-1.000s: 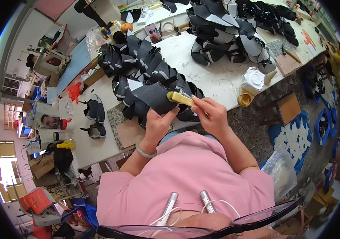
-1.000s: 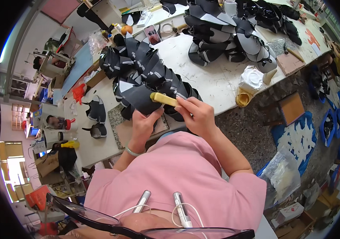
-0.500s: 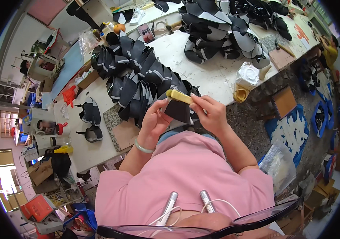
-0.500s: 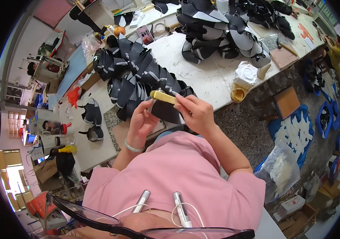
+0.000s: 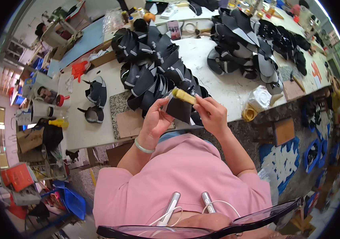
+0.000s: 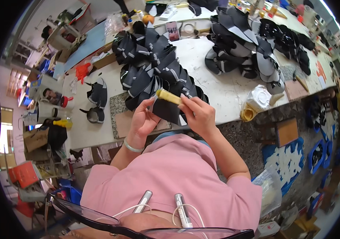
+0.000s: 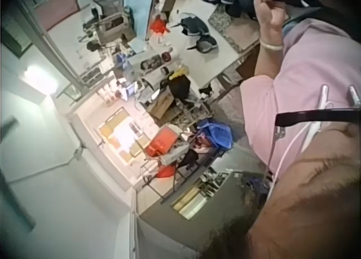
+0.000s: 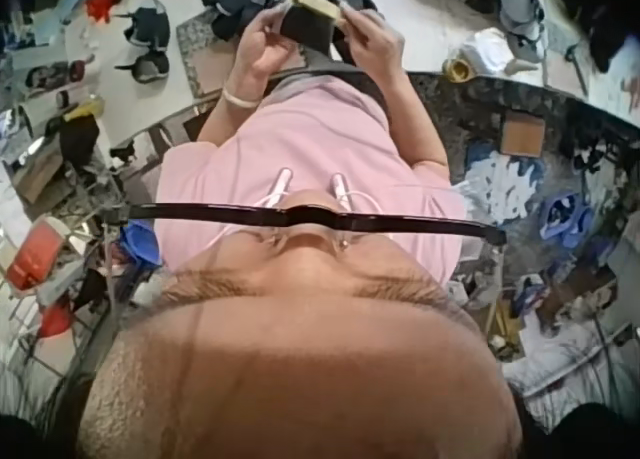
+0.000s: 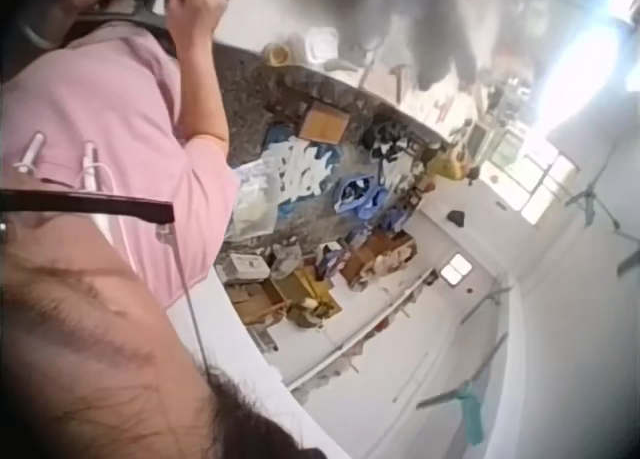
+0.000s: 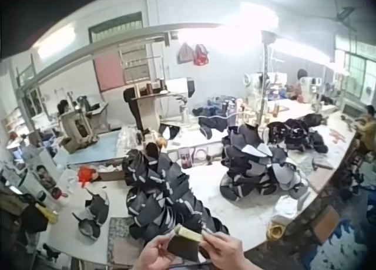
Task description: The person applies adhesive to shoe upper components using a brush and presses the glued edges by hand before setting each piece aside.
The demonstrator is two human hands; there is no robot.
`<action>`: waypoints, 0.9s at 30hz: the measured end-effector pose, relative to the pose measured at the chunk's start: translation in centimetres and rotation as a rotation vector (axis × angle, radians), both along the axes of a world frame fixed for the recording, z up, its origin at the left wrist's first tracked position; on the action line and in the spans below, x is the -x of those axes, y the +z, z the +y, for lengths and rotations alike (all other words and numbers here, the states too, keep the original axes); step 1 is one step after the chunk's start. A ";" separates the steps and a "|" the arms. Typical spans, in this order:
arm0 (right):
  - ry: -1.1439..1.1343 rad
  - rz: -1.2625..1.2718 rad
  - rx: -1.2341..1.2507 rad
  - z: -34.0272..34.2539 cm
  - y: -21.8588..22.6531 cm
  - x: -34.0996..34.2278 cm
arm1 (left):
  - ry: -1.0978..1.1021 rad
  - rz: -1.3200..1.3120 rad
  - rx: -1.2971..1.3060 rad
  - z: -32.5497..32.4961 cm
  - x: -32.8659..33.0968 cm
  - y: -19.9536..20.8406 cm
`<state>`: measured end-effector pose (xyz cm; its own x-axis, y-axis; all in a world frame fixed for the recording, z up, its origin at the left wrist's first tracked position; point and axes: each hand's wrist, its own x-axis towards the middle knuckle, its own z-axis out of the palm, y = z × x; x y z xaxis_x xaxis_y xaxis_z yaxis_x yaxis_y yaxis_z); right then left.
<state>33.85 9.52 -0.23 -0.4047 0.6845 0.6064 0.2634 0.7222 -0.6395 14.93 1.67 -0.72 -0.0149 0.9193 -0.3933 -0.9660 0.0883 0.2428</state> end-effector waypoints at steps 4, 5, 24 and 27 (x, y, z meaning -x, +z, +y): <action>-0.094 -0.135 0.045 1.9 -0.4 2.3 | 0.077 0.071 0.028 -1.0 1.3 0.5; 0.015 -0.064 0.073 1.5 0.3 2.9 | 0.087 0.069 0.043 -1.2 1.6 0.5; 0.244 -0.058 0.798 3.4 -5.4 6.4 | 0.849 0.662 -0.243 -8.7 33.9 3.4; 0.248 -0.098 0.729 3.4 -4.8 6.5 | 0.983 0.559 -0.316 -7.8 39.0 1.1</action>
<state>27.30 12.90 -5.07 -0.6269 0.7791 -0.0088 0.2285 0.1731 -0.9580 -24.06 -6.14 0.39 -0.8710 0.4719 0.1368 -0.3370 -0.7764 0.5326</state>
